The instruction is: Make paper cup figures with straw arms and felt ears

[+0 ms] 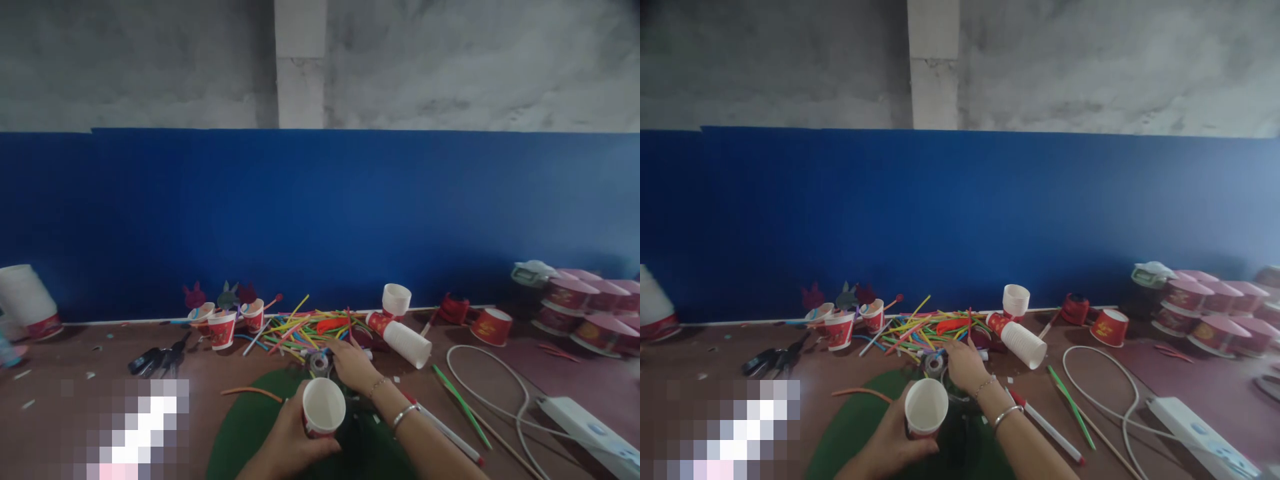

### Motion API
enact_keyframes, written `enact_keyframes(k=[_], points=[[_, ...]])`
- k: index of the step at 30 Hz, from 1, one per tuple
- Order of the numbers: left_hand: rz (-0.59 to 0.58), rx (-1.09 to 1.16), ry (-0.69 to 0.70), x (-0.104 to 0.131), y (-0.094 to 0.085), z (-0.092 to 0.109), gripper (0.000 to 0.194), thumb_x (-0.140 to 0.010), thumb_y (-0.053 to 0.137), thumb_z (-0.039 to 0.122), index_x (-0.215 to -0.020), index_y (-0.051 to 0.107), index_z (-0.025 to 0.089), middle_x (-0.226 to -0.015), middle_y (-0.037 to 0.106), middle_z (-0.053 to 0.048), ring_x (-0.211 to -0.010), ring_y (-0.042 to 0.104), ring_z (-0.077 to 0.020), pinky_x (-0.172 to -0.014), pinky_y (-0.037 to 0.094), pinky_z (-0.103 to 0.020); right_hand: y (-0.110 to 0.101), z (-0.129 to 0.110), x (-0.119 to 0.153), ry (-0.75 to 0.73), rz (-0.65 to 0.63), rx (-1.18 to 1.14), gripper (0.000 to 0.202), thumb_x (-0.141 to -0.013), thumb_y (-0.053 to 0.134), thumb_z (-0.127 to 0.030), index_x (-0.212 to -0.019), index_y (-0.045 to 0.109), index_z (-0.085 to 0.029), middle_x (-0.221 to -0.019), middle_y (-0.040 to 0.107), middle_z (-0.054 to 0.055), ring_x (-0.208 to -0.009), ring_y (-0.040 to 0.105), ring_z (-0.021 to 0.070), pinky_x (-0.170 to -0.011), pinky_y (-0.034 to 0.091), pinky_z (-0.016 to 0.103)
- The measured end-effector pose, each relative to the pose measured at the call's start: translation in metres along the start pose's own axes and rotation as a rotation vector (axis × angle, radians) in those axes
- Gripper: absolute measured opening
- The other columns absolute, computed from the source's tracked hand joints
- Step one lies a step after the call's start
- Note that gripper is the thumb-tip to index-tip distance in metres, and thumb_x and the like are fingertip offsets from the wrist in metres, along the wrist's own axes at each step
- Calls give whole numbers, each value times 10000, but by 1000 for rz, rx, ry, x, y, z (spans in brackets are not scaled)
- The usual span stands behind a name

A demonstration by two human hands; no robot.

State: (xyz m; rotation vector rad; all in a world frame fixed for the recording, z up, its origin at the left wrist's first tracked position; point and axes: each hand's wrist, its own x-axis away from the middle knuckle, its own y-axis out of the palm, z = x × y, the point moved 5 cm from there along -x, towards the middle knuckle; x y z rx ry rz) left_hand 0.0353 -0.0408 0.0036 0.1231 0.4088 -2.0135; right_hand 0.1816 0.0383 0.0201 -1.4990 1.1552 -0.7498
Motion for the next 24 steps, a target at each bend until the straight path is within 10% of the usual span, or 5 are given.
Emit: enact_keyframes(k=[16, 24], points=[[-28, -47, -40, 2, 4, 4, 589, -603, 756, 432, -1083, 529, 175, -989, 621, -54, -868, 554, -215, -784, 445, -297, 27, -15, 10, 94, 58, -21, 644, -733, 318, 28, -1359, 395, -101, -1407, 429, 137, -1303, 382, 207, -1096, 259, 379], [-32, -10, -26, 3, 4, 3, 594, -617, 753, 415, -1108, 522, 173, -972, 632, -54, -855, 564, -206, -767, 452, -284, -3, -19, 25, 36, 143, -74, 556, -776, 341, -30, -1311, 454, -131, -1357, 493, 110, -1261, 419, 195, -1076, 278, 352]])
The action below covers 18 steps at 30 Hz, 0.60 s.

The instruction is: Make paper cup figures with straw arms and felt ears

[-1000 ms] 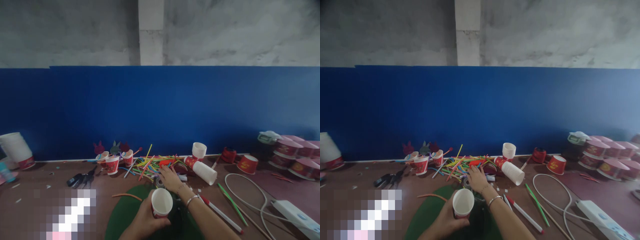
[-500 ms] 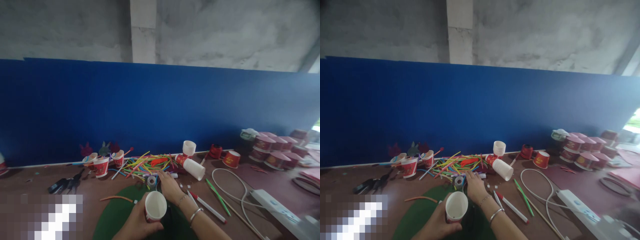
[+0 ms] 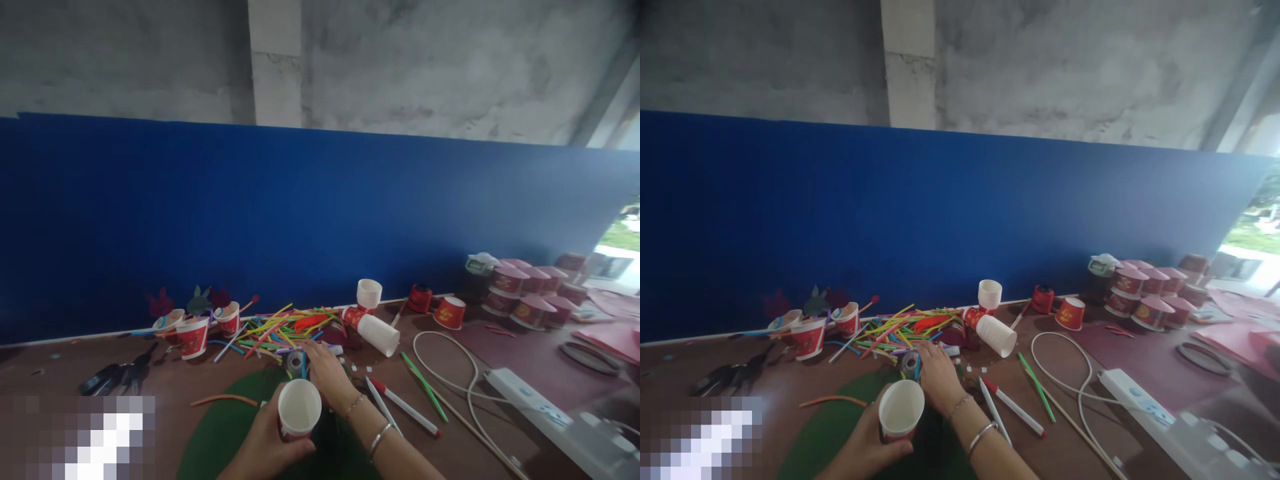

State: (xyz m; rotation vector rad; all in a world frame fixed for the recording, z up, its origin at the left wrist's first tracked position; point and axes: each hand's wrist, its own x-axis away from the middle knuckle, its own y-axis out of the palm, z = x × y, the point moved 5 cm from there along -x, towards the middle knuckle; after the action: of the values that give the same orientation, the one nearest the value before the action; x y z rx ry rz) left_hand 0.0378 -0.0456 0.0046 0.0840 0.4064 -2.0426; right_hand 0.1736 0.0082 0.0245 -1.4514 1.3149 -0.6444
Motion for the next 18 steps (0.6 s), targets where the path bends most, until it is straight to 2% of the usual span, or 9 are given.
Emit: enact_keyframes(k=[4, 7, 9, 11, 12, 13, 14, 16, 18], points=[[10, -7, 10, 0, -1, -2, 595, -612, 763, 395, -1104, 519, 167, -991, 629, -59, -882, 569, -211, -803, 448, -294, -33, -1, 9, -58, 94, -63, 406, -845, 365, -137, -1204, 553, -174, -1197, 610, 86, -1118, 518, 199, -990, 364, 320], [25, -12, -20, 1, -1, -5, 579, -618, 762, 351, -1112, 516, 175, -1027, 628, -59, -912, 571, -214, -829, 443, -298, -54, 18, 14, 18, 203, 40, 363, -844, 436, -220, -1180, 571, -188, -1267, 557, 90, -1196, 445, 248, -1034, 299, 400], [28, 0, -41, 1, -1, -7, 559, -616, 758, 319, -1102, 523, 176, -1042, 630, -58, -921, 573, -215, -841, 444, -301, -71, 50, 19, 224, 336, 119, 352, -858, 432, -252, -1176, 569, -189, -1311, 509, 106, -1231, 400, 282, -1036, 274, 454], [30, 8, -54, 2, -1, -8, 534, -618, 749, 294, -1091, 533, 174, -1039, 635, -56, -926, 574, -215, -849, 445, -304, -87, 93, 27, 490, 416, 126, 358, -884, 400, -246, -1214, 532, -198, -1331, 480, 104, -1247, 379, 282, -1026, 294, 451], [27, 9, -55, 2, -1, -8, 536, -617, 748, 295, -1094, 536, 174, -1033, 638, -55, -927, 574, -216, -851, 446, -305, -93, 118, 30, 621, 399, 85, 355, -899, 380, -216, -1226, 517, -212, -1334, 479, 82, -1248, 385, 247, -1031, 308, 406], [26, 9, -53, 2, -1, -8, 545, -615, 748, 303, -1101, 538, 176, -1028, 640, -53, -926, 574, -217, -850, 448, -306, -99, 140, 33, 693, 380, 62, 339, -912, 364, -195, -1212, 523, -191, -1292, 512, 93, -1209, 432, 227, -1006, 351, 379], [25, 5, -51, 2, -1, -7, 553, -613, 748, 313, -1108, 539, 179, -1022, 643, -51, -922, 574, -218, -847, 450, -308, -104, 161, 34, 743, 358, 45, 314, -923, 374, -201, -1193, 532, -168, -1242, 544, 107, -1152, 485, 221, -968, 396, 376], [30, -4, -54, 1, -1, -8, 558, -606, 751, 326, -1106, 547, 184, -1011, 646, -48, -908, 573, -218, -838, 455, -309, -110, 197, 35, 825, 287, 7, 289, -899, 512, -298, -1159, 538, -173, -1188, 564, 78, -1001, 576, 205, -842, 489, 404], [40, -9, -57, 0, -1, -8, 554, -604, 750, 331, -1100, 553, 183, -1003, 645, -51, -897, 570, -217, -826, 457, -306, -110, 224, 33, 883, 198, -16, 301, -887, 539, -311, -1154, 539, -172, -1171, 566, 75, -967, 589, 198, -806, 511, 396]])
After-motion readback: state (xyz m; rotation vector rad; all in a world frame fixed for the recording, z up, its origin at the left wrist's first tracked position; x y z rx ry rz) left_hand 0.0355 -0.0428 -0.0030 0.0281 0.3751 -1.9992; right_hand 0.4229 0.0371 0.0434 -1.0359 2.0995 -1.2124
